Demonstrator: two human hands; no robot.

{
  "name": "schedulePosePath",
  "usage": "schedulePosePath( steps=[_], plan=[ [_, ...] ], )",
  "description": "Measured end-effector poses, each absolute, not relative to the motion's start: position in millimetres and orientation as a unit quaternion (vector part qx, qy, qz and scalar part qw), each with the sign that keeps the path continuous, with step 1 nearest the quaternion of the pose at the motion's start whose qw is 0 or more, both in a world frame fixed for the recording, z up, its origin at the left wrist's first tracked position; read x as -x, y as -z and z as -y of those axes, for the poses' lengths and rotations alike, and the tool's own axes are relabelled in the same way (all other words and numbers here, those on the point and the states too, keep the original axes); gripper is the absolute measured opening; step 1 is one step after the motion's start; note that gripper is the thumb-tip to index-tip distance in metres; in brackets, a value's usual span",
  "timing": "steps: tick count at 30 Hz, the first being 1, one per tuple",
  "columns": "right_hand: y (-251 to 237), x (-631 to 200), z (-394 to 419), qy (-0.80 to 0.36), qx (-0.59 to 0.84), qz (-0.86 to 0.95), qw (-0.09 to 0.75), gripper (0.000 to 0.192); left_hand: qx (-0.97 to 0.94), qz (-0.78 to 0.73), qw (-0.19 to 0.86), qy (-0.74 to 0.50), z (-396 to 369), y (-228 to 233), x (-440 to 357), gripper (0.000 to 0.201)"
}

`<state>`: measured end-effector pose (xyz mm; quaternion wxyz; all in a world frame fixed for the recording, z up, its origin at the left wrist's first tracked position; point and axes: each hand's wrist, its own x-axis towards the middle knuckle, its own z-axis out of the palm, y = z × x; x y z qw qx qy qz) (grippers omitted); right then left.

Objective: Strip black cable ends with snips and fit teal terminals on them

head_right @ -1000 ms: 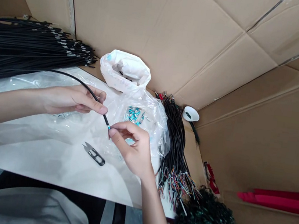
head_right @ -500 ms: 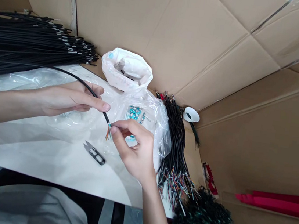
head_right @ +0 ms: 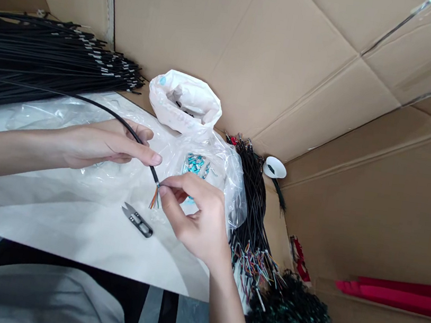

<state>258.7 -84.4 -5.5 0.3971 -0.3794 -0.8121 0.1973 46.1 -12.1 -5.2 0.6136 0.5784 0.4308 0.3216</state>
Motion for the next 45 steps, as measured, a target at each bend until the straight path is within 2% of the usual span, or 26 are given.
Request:
schedulePosePath(
  steps=[6, 9, 11, 17, 19, 22, 25, 31, 37, 42, 45],
  plan=[
    [4.3, -251.7, 83.7, -0.067, 0.359, 0.862, 0.353, 0.014, -0.565, -0.448, 0.619, -0.311, 14.7, 5.0, -48.5, 0.031],
    [8.1, -246.4, 80.8, -0.075, 0.370, 0.847, 0.373, 0.015, -0.563, -0.441, 0.625, -0.313, 16.1, 3.9, -49.1, 0.033],
    [10.6, -243.4, 78.6, -0.147, 0.396, 0.814, 0.398, 0.015, -0.563, -0.435, 0.629, -0.314, 16.7, 2.7, -49.3, 0.036],
    [19.5, -242.2, 69.1, -0.467, 0.407, 0.654, 0.434, 0.008, -0.570, -0.403, 0.645, -0.311, 16.5, 2.5, -49.7, 0.042],
    [23.1, -241.6, 65.7, -0.586, 0.386, 0.580, 0.414, 0.006, -0.569, -0.391, 0.654, -0.309, 16.8, 3.7, -49.9, 0.043],
    [27.0, -237.7, 63.3, -0.755, 0.330, 0.453, 0.340, 0.010, -0.569, -0.374, 0.666, -0.305, 18.1, 5.0, -49.9, 0.044],
    [28.5, -233.1, 64.4, -0.817, 0.280, 0.405, 0.300, 0.020, -0.569, -0.363, 0.675, -0.299, 19.2, 5.8, -49.3, 0.043],
    [31.6, -235.3, 68.5, -0.799, 0.290, 0.430, 0.304, 0.017, -0.601, -0.321, 0.669, -0.296, 16.7, 14.3, -49.4, 0.050],
    [36.2, -249.7, 70.4, -0.769, 0.314, 0.449, 0.330, 0.016, -0.629, -0.290, 0.636, -0.340, 13.6, 7.7, -43.7, 0.049],
    [41.1, -272.9, 61.6, -0.633, 0.382, 0.504, 0.446, 0.016, -0.634, -0.354, 0.567, -0.389, 5.6, -9.3, -28.8, 0.045],
    [41.5, -287.0, 52.2, -0.508, 0.447, 0.578, 0.457, 0.015, -0.639, -0.338, 0.573, -0.387, 0.4, -11.0, -25.6, 0.046]
  ],
)
